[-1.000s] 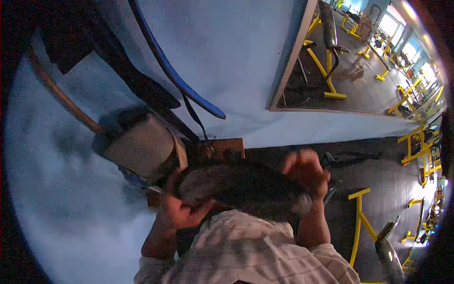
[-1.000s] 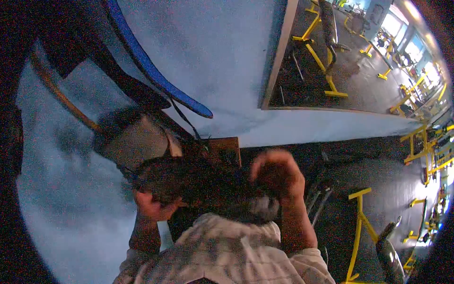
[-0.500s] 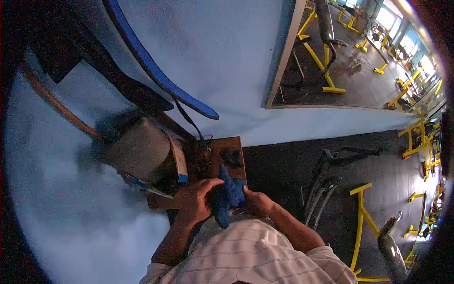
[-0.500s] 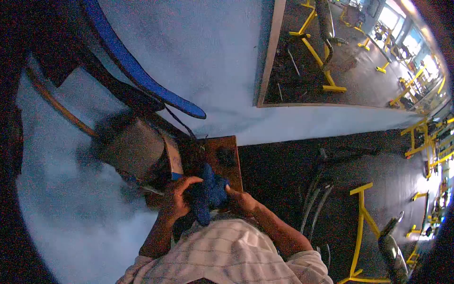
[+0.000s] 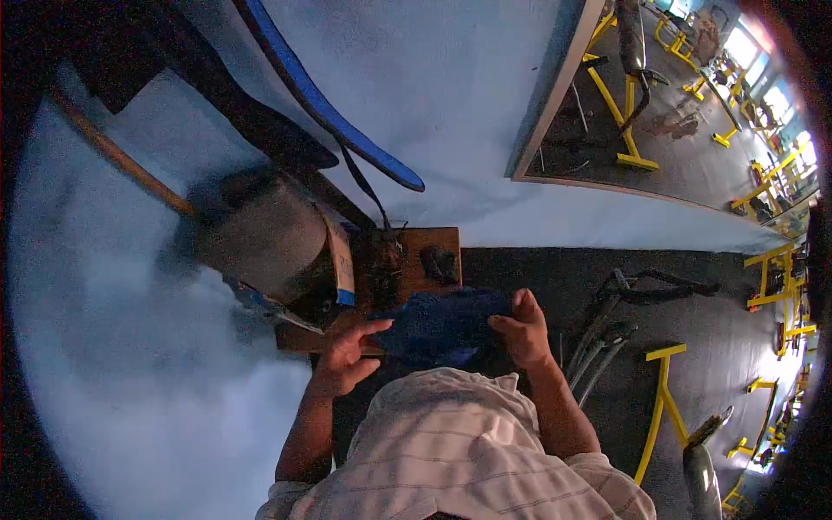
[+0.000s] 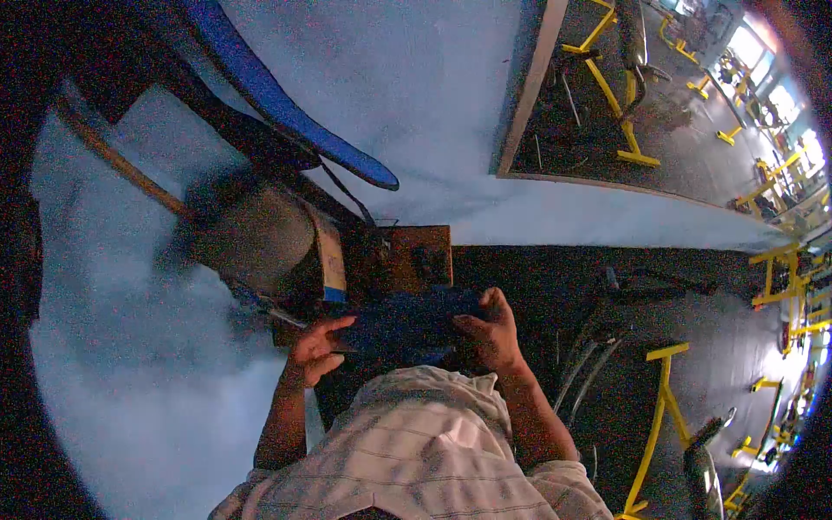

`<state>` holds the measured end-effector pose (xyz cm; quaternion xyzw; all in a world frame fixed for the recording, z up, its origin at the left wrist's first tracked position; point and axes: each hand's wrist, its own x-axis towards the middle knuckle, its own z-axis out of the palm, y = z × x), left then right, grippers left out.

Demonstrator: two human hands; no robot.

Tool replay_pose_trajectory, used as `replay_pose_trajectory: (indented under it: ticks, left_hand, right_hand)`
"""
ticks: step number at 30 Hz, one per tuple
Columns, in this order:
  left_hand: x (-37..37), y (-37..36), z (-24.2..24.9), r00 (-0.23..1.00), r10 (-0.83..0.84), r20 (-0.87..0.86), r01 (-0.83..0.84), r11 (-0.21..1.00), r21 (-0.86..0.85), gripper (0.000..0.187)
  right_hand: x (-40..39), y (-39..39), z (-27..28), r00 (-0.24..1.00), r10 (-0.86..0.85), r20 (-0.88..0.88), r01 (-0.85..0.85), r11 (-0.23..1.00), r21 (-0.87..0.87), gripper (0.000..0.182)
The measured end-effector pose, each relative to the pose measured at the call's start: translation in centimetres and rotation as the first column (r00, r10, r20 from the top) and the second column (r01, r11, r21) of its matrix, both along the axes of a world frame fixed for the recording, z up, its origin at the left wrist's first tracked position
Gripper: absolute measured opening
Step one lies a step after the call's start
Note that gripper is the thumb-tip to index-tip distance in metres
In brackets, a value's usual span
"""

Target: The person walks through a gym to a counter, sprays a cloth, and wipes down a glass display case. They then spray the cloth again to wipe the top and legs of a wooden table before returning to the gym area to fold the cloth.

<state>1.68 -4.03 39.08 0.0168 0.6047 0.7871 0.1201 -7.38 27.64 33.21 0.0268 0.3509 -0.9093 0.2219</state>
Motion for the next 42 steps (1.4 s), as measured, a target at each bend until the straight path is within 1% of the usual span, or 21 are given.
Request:
replay_pose_trajectory:
  ticks: [1, 2, 3, 5, 12, 13, 15, 17, 20, 23, 24, 25, 26, 27, 29, 30, 32, 34, 37, 39, 42]
  left_hand:
    - [-0.3, 0.4, 0.0, 1.0, 0.002, -0.002, -0.002, 1.0, 0.002, 0.054]
    - [-0.7, 1.2, -0.1, 1.0, -0.008, 0.017, 0.012, 0.961, -0.277, 0.057]
    - [-0.9, 1.7, -0.2, 0.999, -0.012, 0.041, 0.032, 0.846, -0.532, 0.061]
    - [-0.9, 2.0, -3.2, 0.998, -0.006, 0.059, 0.041, 0.794, -0.606, 0.059]
    - [1.5, 2.6, -9.9, 0.913, -0.289, 0.286, 0.405, 0.584, -0.704, 0.056]
    - [1.8, 2.8, -10.3, 0.915, -0.285, 0.287, 0.403, 0.588, -0.702, 0.056]
    - [2.2, 3.1, -11.4, 0.922, -0.289, 0.258, 0.369, 0.449, -0.814, 0.05]
    - [2.6, 3.2, -13.6, 0.949, -0.258, 0.183, 0.282, 0.424, -0.861, 0.047]
    - [2.5, 2.7, -12.9, 0.982, -0.187, -0.024, 0.061, 0.436, -0.898, 0.041]
    - [0.3, 2.2, -5.7, 0.974, -0.169, -0.151, -0.059, 0.454, -0.889, 0.037]
    - [-0.5, 2.1, -4.0, 0.968, -0.207, -0.145, -0.041, 0.438, -0.898, 0.035]
    - [-0.9, 1.8, -4.7, 0.968, -0.203, -0.149, -0.046, 0.438, -0.898, 0.035]
    - [-1.3, 1.3, -6.0, 0.954, -0.151, -0.259, -0.123, 0.592, -0.797, 0.032]
    - [-1.7, 1.0, -6.6, 0.93, -0.082, -0.358, -0.192, 0.723, -0.664, 0.03]
    - [-3.3, 2.2, -4.2, 0.956, 0.017, -0.291, -0.226, 0.676, -0.702, 0.029]
    - [-4.0, 3.2, -3.4, 0.969, 0.117, -0.218, -0.242, 0.627, -0.741, 0.029]
    - [-5.3, 5.1, -5.5, 0.932, 0.182, -0.313, -0.357, 0.599, -0.717, 0.03]
    - [-6.5, 7.9, -7.7, 0.884, 0.239, -0.402, -0.462, 0.572, -0.678, 0.032]
    - [-6.8, 11.2, -7.0, 0.818, 0.309, -0.485, -0.573, 0.514, -0.638, 0.036]
    - [-6.9, 11.4, -3.4, 0.946, 0.183, 0.266, -0.033, 0.875, -0.483, 0.042]
    - [-4.1, 11.7, -8.5, 0.932, 0.295, 0.213, -0.198, 0.902, -0.384, 0.049]
  right_hand:
    - [0.1, -0.7, 1.2, 0.998, -0.017, -0.055, 0.033, 0.951, 0.309, 0.036]
    - [0.1, -1.1, 1.8, 0.994, -0.016, -0.112, 0.08, 0.806, 0.586, 0.038]
    - [0.0, -1.0, 1.8, 0.994, -0.014, -0.111, 0.077, 0.804, 0.59, 0.038]
    - [0.1, -0.7, 1.3, 0.933, 0.297, -0.202, 0.017, 0.525, 0.851, 0.031]
    - [3.4, 0.5, -0.5, 0.971, 0.235, 0.036, -0.151, 0.492, 0.858, 0.031]
    - [3.7, 0.4, 1.2, 0.936, 0.351, 0.013, -0.165, 0.409, 0.897, 0.031]
    - [4.0, 0.6, 1.6, 0.885, 0.465, -0.003, -0.166, 0.323, 0.932, 0.031]
    - [4.4, 1.1, -0.7, 0.782, 0.623, -0.004, -0.109, 0.143, 0.984, 0.036]
    - [3.4, 2.0, -2.1, 0.668, 0.733, -0.129, 0.094, 0.09, 0.992, 0.031]
    - [1.3, 2.7, -2.4, 0.634, 0.773, -0.022, 0.161, -0.104, 0.981, 0.031]
    - [1.0, 3.0, -3.0, 0.63, 0.776, -0.024, 0.164, -0.103, 0.981, 0.031]
    - [0.7, 3.2, -3.8, 0.72, 0.604, -0.342, 0.157, 0.339, 0.928, 0.028]
    - [0.5, 3.2, -4.5, 0.784, 0.3, -0.543, 0.199, 0.707, 0.679, 0.026]
    - [0.8, 2.6, -5.2, 0.779, 0.304, -0.548, 0.2, 0.708, 0.677, 0.026]
    - [1.7, -0.1, -6.1, 0.957, -0.269, -0.111, 0.286, 0.8, 0.527, 0.021]
    - [1.1, -1.5, -5.1, 0.957, -0.263, -0.119, 0.286, 0.803, 0.522, 0.021]
    - [0.1, -4.3, -1.8, 0.962, -0.079, -0.262, 0.264, 0.523, 0.81, 0.018]
    - [0.0, -6.3, -2.0, 0.903, -0.085, -0.42, 0.392, 0.56, 0.73, 0.018]
    - [0.1, -7.8, -3.5, 0.965, 0.018, -0.263, 0.184, 0.667, 0.722, 0.027]
    - [0.2, -8.2, -3.5, 0.997, 0.066, 0.029, -0.072, 0.924, 0.376, 0.041]
    - [0.7, -7.4, -4.7, 0.955, 0.246, -0.164, -0.135, 0.857, 0.497, 0.046]
